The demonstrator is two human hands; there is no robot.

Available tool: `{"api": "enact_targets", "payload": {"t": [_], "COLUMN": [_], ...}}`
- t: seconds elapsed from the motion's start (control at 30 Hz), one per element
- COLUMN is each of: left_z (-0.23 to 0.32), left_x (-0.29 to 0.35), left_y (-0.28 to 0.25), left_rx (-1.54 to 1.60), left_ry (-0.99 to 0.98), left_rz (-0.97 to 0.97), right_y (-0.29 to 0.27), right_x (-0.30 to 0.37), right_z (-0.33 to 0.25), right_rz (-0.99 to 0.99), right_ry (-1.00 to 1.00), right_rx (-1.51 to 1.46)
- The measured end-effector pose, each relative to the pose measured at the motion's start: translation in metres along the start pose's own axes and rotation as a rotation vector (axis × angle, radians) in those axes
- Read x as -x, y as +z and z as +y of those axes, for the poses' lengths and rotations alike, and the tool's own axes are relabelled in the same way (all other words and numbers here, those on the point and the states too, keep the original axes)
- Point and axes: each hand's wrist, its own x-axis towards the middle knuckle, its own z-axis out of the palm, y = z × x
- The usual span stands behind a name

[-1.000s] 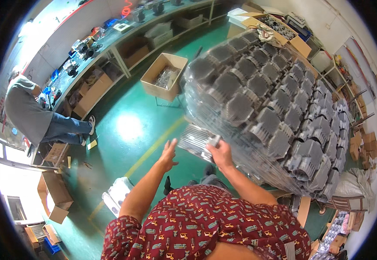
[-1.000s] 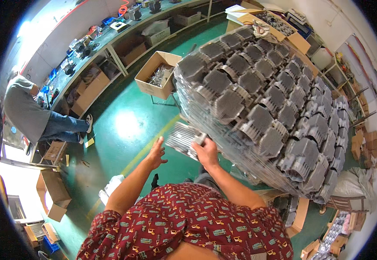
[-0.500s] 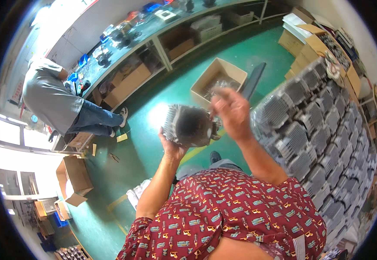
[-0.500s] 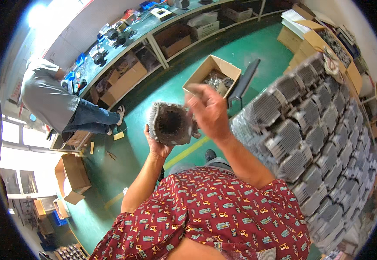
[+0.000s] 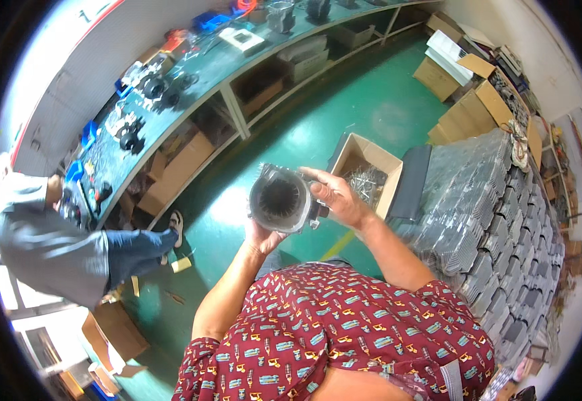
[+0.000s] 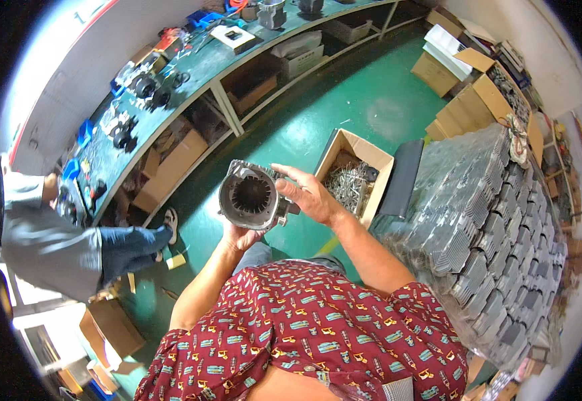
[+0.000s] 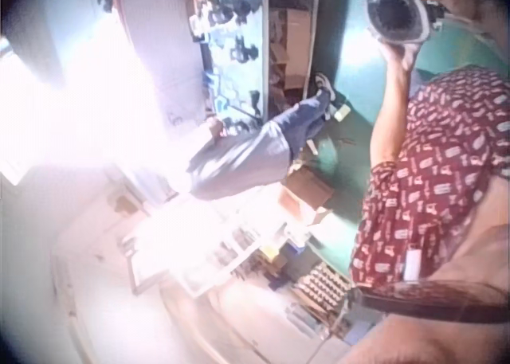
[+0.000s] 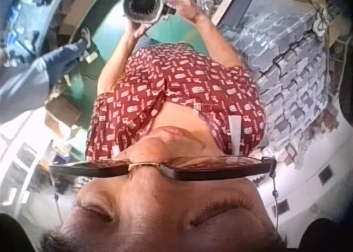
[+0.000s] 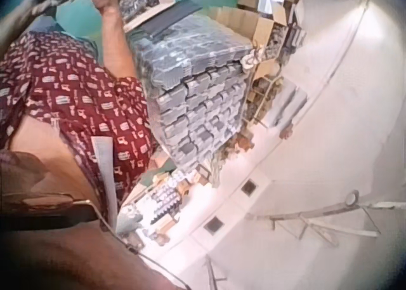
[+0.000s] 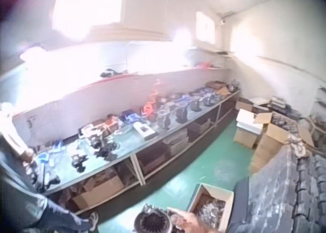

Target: The person uses a pneumatic tool to work on a cylindrical metal part, then retrieves more parts from a box and places them on the table. They use a small tool to clean or adjust the inside of the parts.

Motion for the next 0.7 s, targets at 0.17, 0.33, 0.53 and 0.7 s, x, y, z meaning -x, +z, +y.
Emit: {"api": "enact_targets", "payload": {"t": [0.17,0.33,0.53,0.7], "left_z": [0.087,0.126,0.154,0.17], "left_x": [-0.057,-0.13,-0.227,-0.318], "left_y": [-0.006,0.005,0.042,0.083], "left_rx": [-0.083,-0.191,-0.228,-0.355], "left_ry": [-0.249,-0.401,-0.585,-0.662], "left_rz": [-0.057,-0.074,-0.082,-0.059], "right_y": [0.006,-0.014,-0.067,-0.135], "right_x": [-0.066,-0.106,-0.155,-0.201], "right_z": [-0.019,-0.011,-0.002,0.002], "right_rz": [0.146,0.308,0.524,0.657], "right_ry": [0.041,0.044,0.033,-0.011], "right_rx": [-0.116,-0.09,-0.089,-0.035]}}
